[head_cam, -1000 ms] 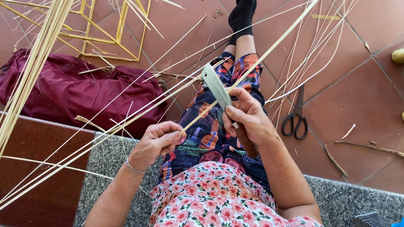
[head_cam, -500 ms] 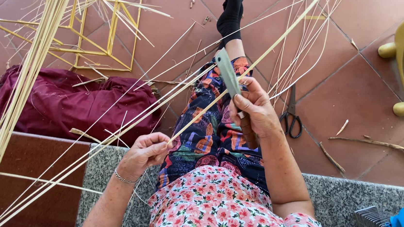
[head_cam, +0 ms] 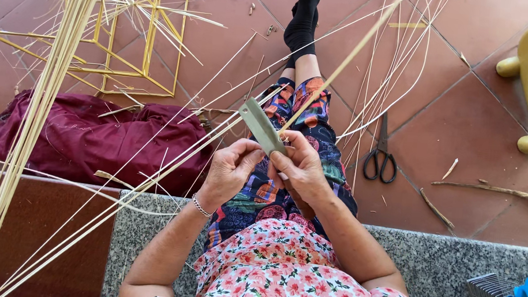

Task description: The person sits on the floor and uses a knife to split long bamboo strips into thinner strands. They hold the strips with one hand and carefully shave or split them with the knife in the other, occasionally adjusting the position of the strips.

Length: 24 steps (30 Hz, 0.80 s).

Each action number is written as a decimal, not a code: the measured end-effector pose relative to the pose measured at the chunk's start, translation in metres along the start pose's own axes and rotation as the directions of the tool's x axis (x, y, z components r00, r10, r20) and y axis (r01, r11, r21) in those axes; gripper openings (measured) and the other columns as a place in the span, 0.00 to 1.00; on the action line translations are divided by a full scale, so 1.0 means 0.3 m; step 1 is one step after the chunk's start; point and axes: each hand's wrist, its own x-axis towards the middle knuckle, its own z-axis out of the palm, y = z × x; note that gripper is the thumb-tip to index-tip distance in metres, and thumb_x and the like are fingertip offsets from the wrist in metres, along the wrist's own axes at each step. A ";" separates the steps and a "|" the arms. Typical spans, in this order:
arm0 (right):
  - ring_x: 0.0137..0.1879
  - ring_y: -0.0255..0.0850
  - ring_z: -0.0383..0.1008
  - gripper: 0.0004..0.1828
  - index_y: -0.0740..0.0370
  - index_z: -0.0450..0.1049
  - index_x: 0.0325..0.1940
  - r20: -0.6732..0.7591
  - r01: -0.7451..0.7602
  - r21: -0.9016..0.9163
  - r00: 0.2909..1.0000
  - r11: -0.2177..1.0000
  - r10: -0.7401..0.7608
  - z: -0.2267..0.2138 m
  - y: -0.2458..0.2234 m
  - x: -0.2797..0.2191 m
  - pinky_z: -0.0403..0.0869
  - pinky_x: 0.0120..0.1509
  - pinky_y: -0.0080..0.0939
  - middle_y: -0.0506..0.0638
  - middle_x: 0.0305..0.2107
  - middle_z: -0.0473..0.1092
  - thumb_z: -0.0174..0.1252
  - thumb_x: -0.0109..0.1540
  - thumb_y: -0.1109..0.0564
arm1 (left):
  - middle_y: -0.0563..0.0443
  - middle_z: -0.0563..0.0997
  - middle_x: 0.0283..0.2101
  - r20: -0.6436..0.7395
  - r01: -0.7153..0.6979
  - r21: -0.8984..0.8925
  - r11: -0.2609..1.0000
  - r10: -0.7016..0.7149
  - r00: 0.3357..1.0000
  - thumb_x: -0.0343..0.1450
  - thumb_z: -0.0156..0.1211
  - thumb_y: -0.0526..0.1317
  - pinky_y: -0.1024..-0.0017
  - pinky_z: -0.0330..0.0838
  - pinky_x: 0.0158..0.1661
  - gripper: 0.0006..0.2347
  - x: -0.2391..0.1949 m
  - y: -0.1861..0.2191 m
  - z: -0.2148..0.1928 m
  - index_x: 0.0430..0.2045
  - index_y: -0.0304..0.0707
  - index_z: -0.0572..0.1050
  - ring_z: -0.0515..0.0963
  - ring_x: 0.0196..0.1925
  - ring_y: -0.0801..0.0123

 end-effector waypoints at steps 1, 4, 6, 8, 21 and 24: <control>0.23 0.33 0.70 0.17 0.61 0.62 0.61 0.019 -0.006 0.015 1.000 1.000 0.006 -0.008 -0.007 -0.006 0.69 0.26 0.30 0.51 0.24 0.72 0.55 0.69 0.61 | 0.63 0.75 0.28 0.017 0.097 -0.068 0.993 -0.096 0.995 0.77 0.56 0.32 0.86 0.62 0.26 0.06 0.004 -0.004 -0.001 0.43 0.30 0.78 0.68 0.27 0.88; 0.24 0.33 0.70 0.18 0.65 0.64 0.64 0.175 -0.067 -0.052 0.982 0.996 0.075 -0.040 -0.039 -0.012 0.67 0.27 0.29 0.52 0.25 0.72 0.53 0.71 0.60 | 0.63 0.71 0.24 0.090 0.256 -0.177 0.950 -0.243 0.966 0.77 0.55 0.33 0.86 0.57 0.21 0.06 -0.006 -0.003 -0.018 0.43 0.31 0.79 0.64 0.21 0.88; 0.24 0.33 0.70 0.20 0.66 0.63 0.65 0.164 -0.080 -0.024 0.983 0.997 0.083 -0.043 -0.049 -0.010 0.68 0.27 0.30 0.51 0.26 0.72 0.53 0.70 0.60 | 0.63 0.71 0.24 0.130 0.304 -0.225 0.926 -0.281 0.951 0.77 0.55 0.33 0.86 0.57 0.21 0.07 -0.017 0.007 -0.034 0.42 0.30 0.79 0.63 0.21 0.88; 0.25 0.33 0.70 0.20 0.66 0.63 0.66 0.166 -0.070 -0.030 0.983 0.997 0.074 -0.040 -0.058 -0.008 0.68 0.27 0.30 0.51 0.26 0.72 0.54 0.70 0.59 | 0.63 0.71 0.25 0.163 0.334 -0.278 0.901 -0.299 0.940 0.78 0.55 0.33 0.86 0.57 0.22 0.07 -0.023 0.022 -0.047 0.41 0.28 0.79 0.63 0.22 0.88; 0.24 0.34 0.71 0.16 0.68 0.67 0.61 0.031 -0.019 -0.068 0.999 0.997 0.022 -0.088 -0.096 0.011 0.71 0.27 0.31 0.52 0.25 0.72 0.55 0.69 0.62 | 0.61 0.69 0.23 0.179 0.384 -0.312 0.869 -0.343 0.922 0.77 0.54 0.35 0.84 0.54 0.19 0.07 -0.084 0.022 -0.091 0.37 0.27 0.77 0.61 0.19 0.85; 0.23 0.34 0.70 0.12 0.67 0.67 0.56 0.004 0.001 -0.034 1.000 0.999 -0.001 -0.105 -0.123 0.013 0.69 0.26 0.30 0.52 0.24 0.72 0.55 0.69 0.62 | 0.61 0.69 0.22 0.182 0.417 -0.333 0.846 -0.377 0.908 0.76 0.55 0.34 0.84 0.52 0.19 0.07 -0.100 0.017 -0.113 0.36 0.27 0.77 0.61 0.19 0.85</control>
